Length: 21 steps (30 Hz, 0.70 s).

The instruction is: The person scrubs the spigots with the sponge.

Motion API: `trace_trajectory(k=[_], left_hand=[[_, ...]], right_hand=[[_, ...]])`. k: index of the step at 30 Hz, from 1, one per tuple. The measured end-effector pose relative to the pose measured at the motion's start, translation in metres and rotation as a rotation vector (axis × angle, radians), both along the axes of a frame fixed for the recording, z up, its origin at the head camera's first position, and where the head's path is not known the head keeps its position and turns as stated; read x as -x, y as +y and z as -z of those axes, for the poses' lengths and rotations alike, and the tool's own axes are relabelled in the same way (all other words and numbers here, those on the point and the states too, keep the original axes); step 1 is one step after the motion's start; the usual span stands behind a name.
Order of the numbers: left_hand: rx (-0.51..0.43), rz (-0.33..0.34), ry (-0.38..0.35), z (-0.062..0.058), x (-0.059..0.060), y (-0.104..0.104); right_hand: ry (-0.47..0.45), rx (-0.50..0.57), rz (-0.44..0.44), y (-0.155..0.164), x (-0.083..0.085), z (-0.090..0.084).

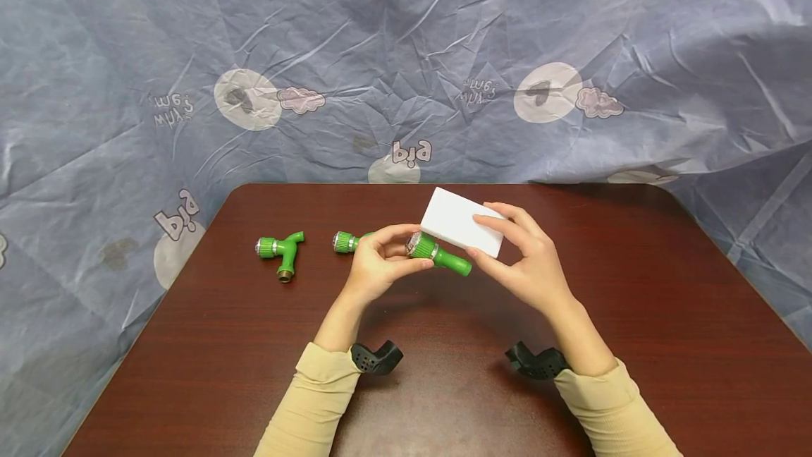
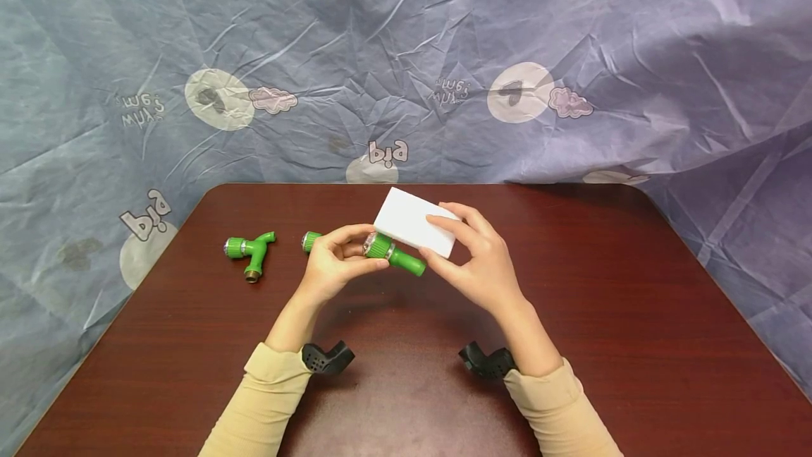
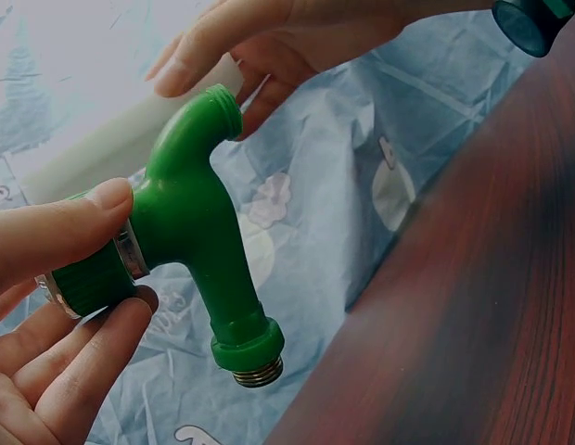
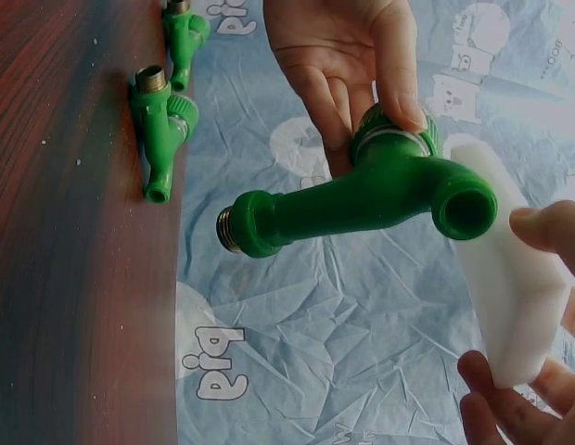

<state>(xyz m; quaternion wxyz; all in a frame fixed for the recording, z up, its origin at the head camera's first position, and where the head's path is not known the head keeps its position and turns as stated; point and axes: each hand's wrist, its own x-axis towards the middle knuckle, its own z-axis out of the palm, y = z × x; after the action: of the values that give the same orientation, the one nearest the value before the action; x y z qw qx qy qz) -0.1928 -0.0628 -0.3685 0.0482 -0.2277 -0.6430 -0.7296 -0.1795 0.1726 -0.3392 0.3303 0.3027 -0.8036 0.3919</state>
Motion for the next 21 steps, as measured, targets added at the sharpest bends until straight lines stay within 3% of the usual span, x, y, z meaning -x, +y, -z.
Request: trace_trajectory(k=[9,12,17,21], left_hand=[[-0.056,0.033,-0.014,0.0007,0.0006,0.0006],[-0.046,0.008,-0.010,0.0008,0.0009,0.0006],[-0.027,-0.089,0.010,0.0013,0.0025,0.0008],[-0.052,-0.145,0.021,0.0018,0.0037,0.0003]], right_hand=[[-0.006,-0.126,-0.113,-0.0055,-0.0037,-0.0013],[0.013,-0.117,-0.074,-0.0054,-0.0035,-0.0016],[0.044,-0.027,0.046,-0.0017,-0.0012,-0.0014],[0.035,-0.012,0.058,0.0003,-0.0003,-0.0010]])
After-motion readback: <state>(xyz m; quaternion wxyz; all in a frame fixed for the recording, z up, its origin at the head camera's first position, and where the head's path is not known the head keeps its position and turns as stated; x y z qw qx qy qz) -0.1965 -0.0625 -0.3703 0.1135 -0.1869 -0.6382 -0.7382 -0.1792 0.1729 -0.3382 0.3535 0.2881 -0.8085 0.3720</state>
